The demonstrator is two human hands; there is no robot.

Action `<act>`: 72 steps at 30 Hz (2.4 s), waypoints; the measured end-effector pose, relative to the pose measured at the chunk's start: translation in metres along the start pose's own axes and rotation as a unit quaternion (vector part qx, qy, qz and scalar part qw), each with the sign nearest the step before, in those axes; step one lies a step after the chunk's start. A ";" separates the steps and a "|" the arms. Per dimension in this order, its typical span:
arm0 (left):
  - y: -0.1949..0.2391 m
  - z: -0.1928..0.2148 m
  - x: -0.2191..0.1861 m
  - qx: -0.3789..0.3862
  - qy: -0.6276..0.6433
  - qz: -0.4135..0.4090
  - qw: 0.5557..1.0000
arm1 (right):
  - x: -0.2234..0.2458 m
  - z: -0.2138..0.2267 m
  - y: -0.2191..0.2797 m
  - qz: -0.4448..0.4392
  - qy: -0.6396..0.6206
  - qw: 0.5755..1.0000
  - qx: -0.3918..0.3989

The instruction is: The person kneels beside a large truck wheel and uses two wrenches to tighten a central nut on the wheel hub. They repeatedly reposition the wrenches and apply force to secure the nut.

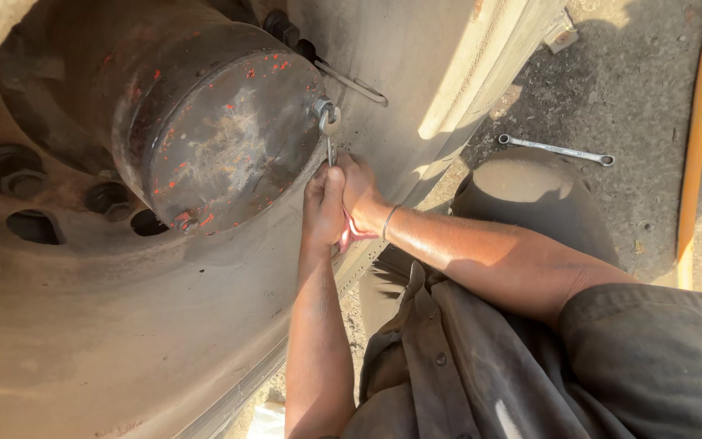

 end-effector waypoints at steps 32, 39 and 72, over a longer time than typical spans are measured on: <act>-0.056 -0.004 0.064 0.012 0.110 0.045 0.993 | 0.014 0.016 -0.047 -0.090 -0.084 0.992 -0.001; -0.052 -0.015 0.037 0.049 0.080 -0.021 0.995 | -0.002 0.015 -0.046 -0.121 -0.186 0.974 0.040; 0.001 0.024 -0.063 0.075 -0.127 0.007 0.989 | 0.021 -0.029 0.018 0.121 -0.017 0.988 0.094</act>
Point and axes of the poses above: each hand's wrist, its own y-axis away from the middle knuckle, its own z-axis out of the back of the hand, x = y × z, the point moved 4 cm from there along -y, towards the middle knuckle, and after that the axes turned 5 degrees about -y, right-handed, at the moved point
